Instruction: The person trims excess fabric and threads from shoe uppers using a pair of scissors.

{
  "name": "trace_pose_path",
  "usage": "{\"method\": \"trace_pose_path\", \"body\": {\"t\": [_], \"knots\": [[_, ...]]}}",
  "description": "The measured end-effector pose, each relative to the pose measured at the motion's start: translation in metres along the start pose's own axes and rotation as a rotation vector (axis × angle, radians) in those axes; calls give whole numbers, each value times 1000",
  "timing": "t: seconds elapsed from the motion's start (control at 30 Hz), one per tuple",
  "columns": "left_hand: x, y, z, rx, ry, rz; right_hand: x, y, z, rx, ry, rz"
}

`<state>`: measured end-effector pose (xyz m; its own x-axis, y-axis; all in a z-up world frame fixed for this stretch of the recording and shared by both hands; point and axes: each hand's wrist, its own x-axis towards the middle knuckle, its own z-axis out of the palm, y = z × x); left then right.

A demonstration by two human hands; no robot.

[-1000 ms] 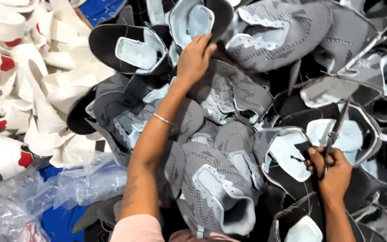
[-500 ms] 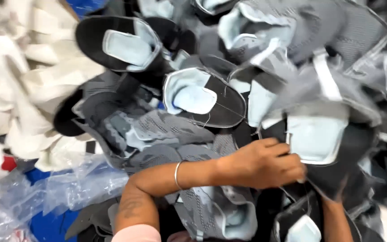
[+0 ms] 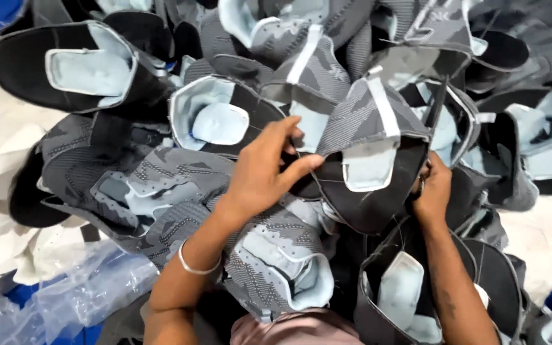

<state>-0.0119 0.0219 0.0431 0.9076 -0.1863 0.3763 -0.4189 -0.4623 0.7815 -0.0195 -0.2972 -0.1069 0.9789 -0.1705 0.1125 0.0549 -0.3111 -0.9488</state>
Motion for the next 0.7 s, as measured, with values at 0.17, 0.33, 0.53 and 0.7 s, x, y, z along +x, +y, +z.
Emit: {"method": "trace_pose_path", "body": {"t": [0.17, 0.33, 0.53, 0.7], "knots": [[-9, -39, 64, 117, -282, -54, -4, 59, -11, -52, 45, 30], [-16, -5, 27, -233, -448, -40, -5, 0, -3, 1012, 550, 758], [-49, -17, 13, -270, -575, 135, 1, -40, -16, 71, 155, 195], [-62, -68, 52, -388, -417, -381, 68, -109, -32, -591, 298, -202]]}}
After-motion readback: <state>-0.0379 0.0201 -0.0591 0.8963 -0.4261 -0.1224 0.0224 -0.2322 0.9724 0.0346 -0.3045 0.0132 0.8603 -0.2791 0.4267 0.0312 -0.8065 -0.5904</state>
